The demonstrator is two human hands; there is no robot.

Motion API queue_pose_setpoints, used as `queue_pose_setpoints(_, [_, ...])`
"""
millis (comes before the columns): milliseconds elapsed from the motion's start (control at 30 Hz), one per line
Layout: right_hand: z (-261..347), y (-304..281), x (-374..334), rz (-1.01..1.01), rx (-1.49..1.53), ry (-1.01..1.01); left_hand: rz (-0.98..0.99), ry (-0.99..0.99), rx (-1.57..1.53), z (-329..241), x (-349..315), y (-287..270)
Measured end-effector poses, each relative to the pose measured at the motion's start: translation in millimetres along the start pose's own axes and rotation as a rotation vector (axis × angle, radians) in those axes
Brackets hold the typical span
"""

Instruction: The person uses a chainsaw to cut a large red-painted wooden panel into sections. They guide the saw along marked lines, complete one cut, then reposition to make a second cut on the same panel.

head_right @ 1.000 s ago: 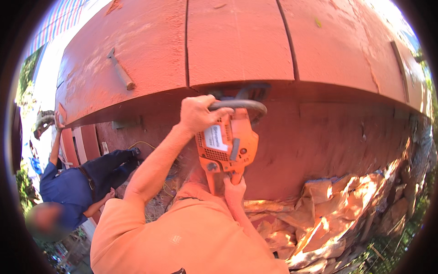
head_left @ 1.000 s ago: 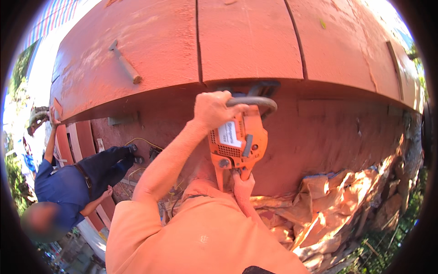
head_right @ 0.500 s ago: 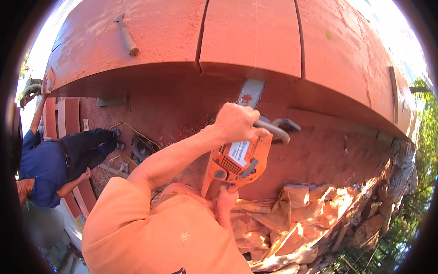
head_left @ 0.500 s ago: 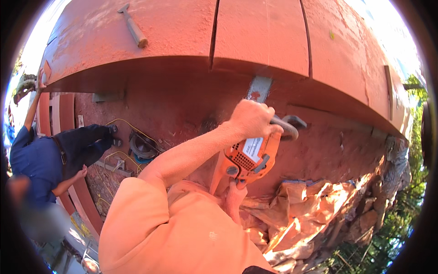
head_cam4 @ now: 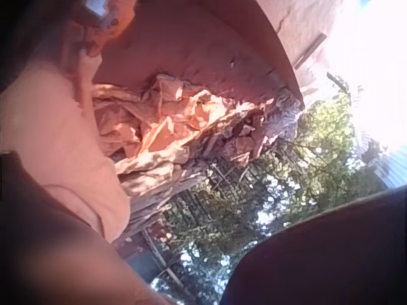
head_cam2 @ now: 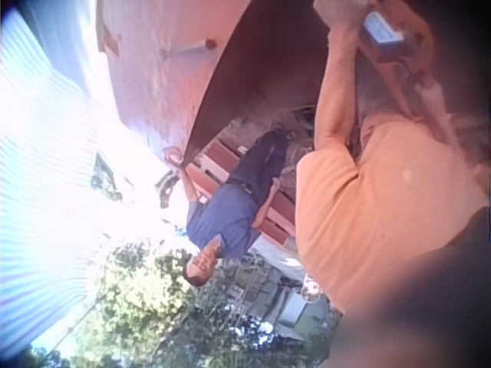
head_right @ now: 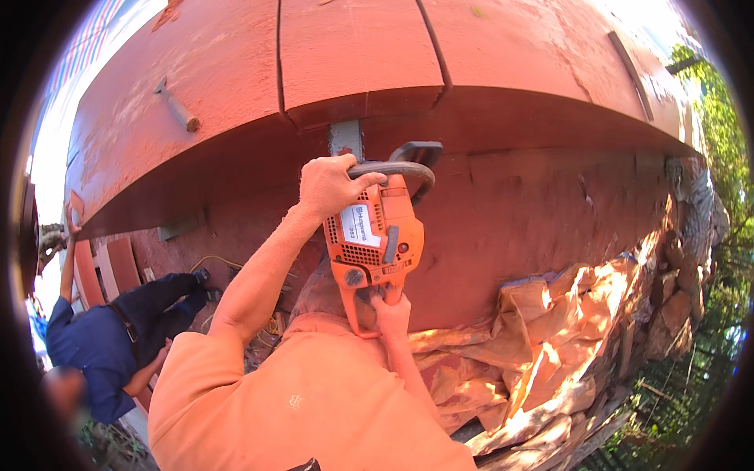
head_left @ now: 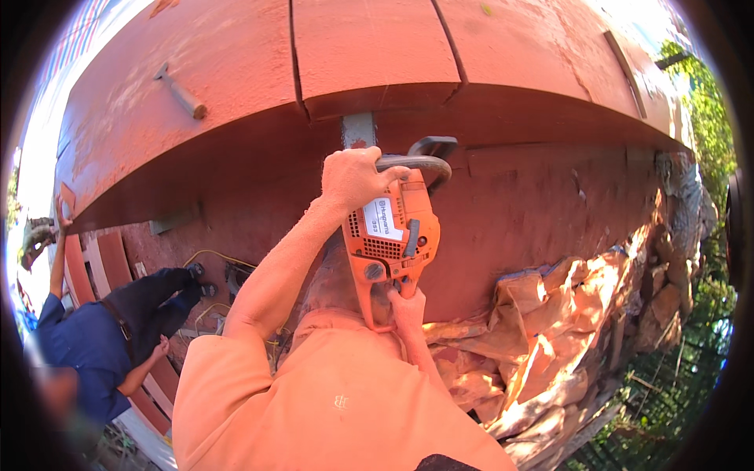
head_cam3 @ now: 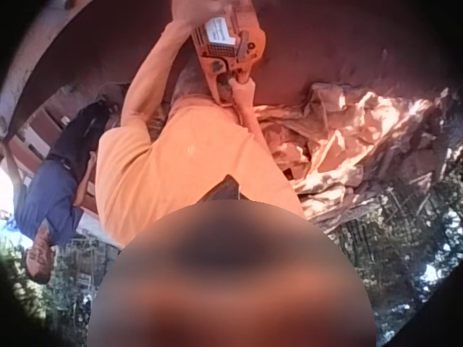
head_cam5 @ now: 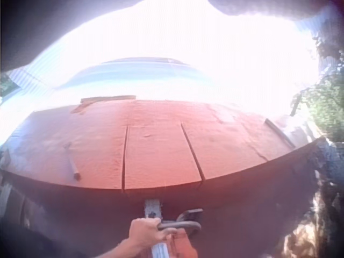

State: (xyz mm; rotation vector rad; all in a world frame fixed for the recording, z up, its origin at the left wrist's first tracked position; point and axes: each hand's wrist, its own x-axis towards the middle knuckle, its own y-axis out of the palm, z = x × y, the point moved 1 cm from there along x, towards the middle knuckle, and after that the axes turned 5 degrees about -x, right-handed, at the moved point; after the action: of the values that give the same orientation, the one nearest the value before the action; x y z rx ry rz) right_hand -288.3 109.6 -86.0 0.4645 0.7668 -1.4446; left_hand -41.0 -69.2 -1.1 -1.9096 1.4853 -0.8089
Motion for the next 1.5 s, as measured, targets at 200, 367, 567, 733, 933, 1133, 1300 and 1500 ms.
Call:
queue_pose_setpoints(200, [21.0, -5.5, 14.8, -0.004, -0.062, -0.047, 0.000, -0.053, -0.021, 2.4, 17.2, -4.0])
queue_pose_setpoints(367, [23.8, 0.1, 20.8, -0.008, -0.070, -0.058, -0.013, -0.039, -0.031, 5.5, 23.0, -10.0])
queue_pose_setpoints(567, [18.1, 19.8, 16.8, -0.032, -0.017, -0.079, 0.047, 0.023, 0.002, 4.6, 39.9, -4.4])
queue_pose_setpoints(733, [28.3, 23.4, 15.5, -0.026, -0.011, -0.103, 0.089, 0.010, 0.020, -3.2, 47.2, -12.4])
queue_pose_setpoints(933, [38.4, 26.6, 19.3, 0.007, 0.033, -0.168, 0.069, -0.048, 0.056, -7.2, 49.2, -29.3])
queue_pose_setpoints(1133, [36.5, 34.4, 18.4, 0.026, -0.009, -0.124, 0.064, -0.011, 0.072, 6.2, 48.9, -24.5])
queue_pose_setpoints(1300, [40.8, 35.5, 19.8, 0.062, 0.014, -0.012, 0.118, -0.058, 0.048, 9.7, 51.1, -26.8])
queue_pose_setpoints(1500, [42.4, 32.6, 23.5, 0.160, 0.021, 0.061, 0.108, -0.070, 0.061, 10.5, 50.9, -30.6])
